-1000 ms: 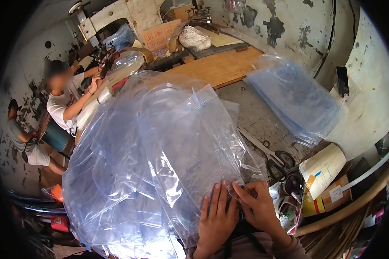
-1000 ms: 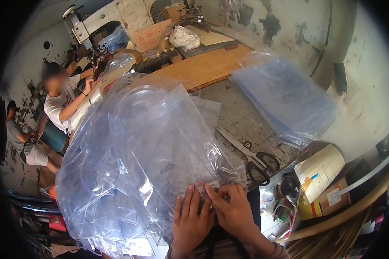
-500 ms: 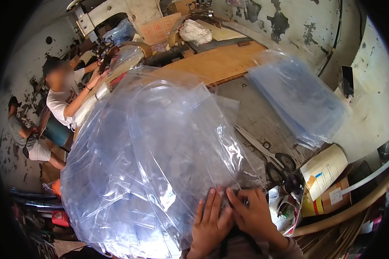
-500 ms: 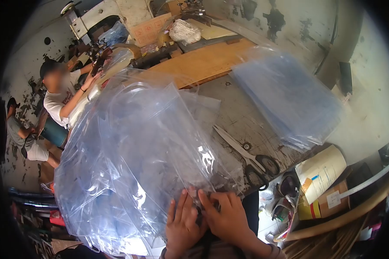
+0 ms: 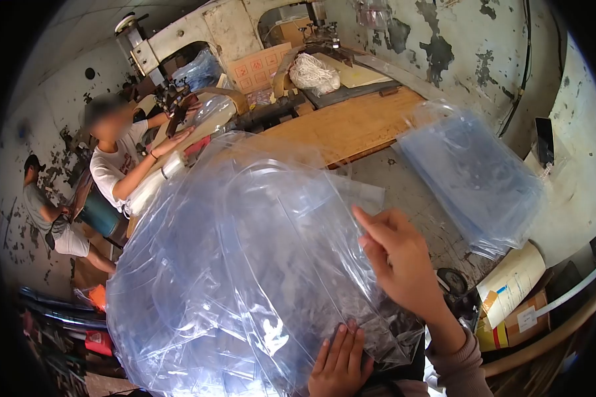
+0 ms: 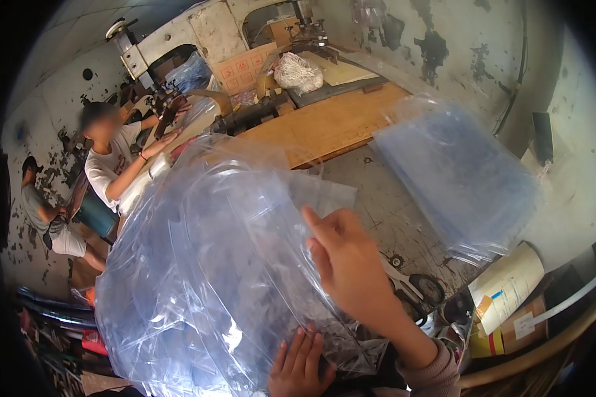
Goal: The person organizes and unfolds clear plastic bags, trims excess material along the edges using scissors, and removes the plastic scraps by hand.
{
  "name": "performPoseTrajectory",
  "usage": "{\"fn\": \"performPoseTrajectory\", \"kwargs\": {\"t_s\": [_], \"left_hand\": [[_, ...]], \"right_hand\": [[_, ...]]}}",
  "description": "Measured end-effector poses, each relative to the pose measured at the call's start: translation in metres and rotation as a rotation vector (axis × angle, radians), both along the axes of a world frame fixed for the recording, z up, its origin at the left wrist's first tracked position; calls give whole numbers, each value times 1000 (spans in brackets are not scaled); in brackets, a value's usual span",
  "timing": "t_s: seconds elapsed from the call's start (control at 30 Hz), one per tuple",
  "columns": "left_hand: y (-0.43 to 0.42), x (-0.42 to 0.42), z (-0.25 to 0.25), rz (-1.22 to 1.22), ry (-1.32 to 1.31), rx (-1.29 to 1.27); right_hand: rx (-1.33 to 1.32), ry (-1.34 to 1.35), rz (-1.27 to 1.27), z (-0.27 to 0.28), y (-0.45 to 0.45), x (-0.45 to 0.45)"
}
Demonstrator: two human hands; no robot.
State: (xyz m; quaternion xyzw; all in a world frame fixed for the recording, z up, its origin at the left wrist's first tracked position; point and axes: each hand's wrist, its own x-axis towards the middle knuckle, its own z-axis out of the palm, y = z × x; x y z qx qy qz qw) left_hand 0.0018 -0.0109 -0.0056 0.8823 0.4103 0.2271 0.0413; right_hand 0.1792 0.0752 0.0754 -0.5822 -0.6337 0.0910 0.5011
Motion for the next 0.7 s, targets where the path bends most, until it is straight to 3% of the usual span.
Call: {"fn": "performPoseTrajectory", "kwargs": {"t_s": [0.1, 0.17, 0.2, 0.4, 0.47, 0.7], "left_hand": [[4, 0, 9, -50, 4, -63], [1, 2, 5, 9, -47, -359], [0, 0, 6, 21, -40, -379], [0, -2, 8, -53, 71, -316], [3, -2, 18, -86, 94, -31], [1, -3, 12, -98, 110, -48]], "right_hand": [[-40, -80, 42, 6, -5, -21], [-69, -199, -60, 0, -11, -37], [-88, -191, -48, 0, -13, -41], [-83, -326, 31, -6, -12, -46], [-130, -279, 31, -2, -12, -50], [-86, -317, 39, -4, -11, -50]]}}
